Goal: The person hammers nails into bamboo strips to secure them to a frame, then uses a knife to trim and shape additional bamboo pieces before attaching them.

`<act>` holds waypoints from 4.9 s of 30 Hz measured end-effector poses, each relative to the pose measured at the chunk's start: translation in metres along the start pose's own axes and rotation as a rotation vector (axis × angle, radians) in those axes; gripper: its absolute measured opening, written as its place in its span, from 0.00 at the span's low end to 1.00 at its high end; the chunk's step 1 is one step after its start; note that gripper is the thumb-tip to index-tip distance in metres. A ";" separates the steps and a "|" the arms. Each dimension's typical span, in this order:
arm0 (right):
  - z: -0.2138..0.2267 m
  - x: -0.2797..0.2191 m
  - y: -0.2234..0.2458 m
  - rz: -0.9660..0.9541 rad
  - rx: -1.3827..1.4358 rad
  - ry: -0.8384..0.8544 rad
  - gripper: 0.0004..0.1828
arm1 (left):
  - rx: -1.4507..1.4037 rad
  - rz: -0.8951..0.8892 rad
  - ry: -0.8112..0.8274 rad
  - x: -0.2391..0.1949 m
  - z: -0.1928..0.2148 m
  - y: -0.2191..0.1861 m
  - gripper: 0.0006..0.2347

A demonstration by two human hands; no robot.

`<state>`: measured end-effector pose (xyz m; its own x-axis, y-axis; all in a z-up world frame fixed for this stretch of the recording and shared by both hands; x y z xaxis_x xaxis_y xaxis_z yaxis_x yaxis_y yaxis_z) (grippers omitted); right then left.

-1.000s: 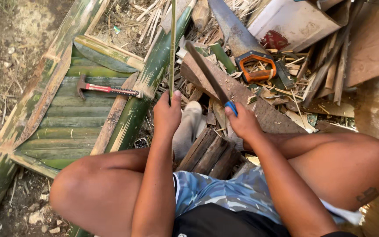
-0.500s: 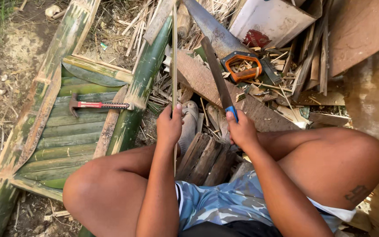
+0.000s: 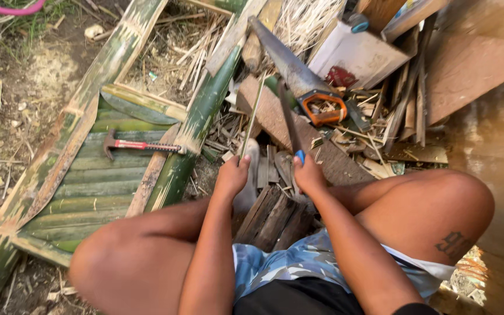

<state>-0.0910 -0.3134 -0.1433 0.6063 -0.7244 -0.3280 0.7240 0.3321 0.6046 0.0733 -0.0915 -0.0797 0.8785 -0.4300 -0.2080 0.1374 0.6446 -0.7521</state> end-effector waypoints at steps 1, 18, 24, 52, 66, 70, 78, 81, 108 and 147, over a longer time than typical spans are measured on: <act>-0.007 0.007 -0.012 0.014 -0.056 -0.002 0.22 | 0.001 -0.004 0.008 -0.003 -0.005 0.004 0.23; -0.013 0.012 0.034 0.264 0.101 -0.162 0.19 | 0.364 0.160 0.182 -0.031 -0.028 0.074 0.31; -0.043 0.022 0.008 0.281 0.032 -0.098 0.19 | 0.527 0.218 0.163 -0.028 -0.032 0.056 0.32; -0.040 0.030 0.029 0.276 -0.072 -0.025 0.21 | -0.098 0.126 0.227 -0.009 -0.090 0.046 0.26; 0.024 -0.019 0.068 0.651 0.320 -0.347 0.20 | 0.018 -0.418 -0.275 -0.039 -0.006 -0.011 0.18; -0.021 0.001 0.056 0.498 0.069 -0.276 0.18 | 0.082 0.144 0.105 -0.012 -0.067 0.052 0.15; -0.002 0.012 0.034 0.554 0.336 -0.322 0.18 | 0.063 -0.442 -0.256 -0.033 -0.020 0.017 0.18; -0.014 0.012 0.041 0.662 0.283 -0.371 0.18 | 0.074 -0.361 -0.208 -0.012 -0.032 0.038 0.16; -0.042 0.021 0.045 0.440 0.211 -0.201 0.19 | 0.077 -0.302 -0.201 -0.006 -0.023 0.048 0.17; 0.000 -0.015 0.029 0.440 -0.084 0.098 0.21 | 1.177 -0.502 0.252 0.100 0.066 -0.108 0.07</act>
<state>-0.0792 -0.2929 -0.1203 0.8875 -0.4443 -0.1225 0.4121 0.6463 0.6422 0.1761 -0.1622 0.0216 0.5227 -0.8074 -0.2735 0.8523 0.4884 0.1872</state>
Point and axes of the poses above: each hand's wrist, its own x-axis towards the middle knuckle, its own z-axis out of the back of the hand, y = z × x, the point moved 9 cm from there along x, towards the middle knuckle, and after that the axes turned 5 degrees about -x, right-handed, at the moved point
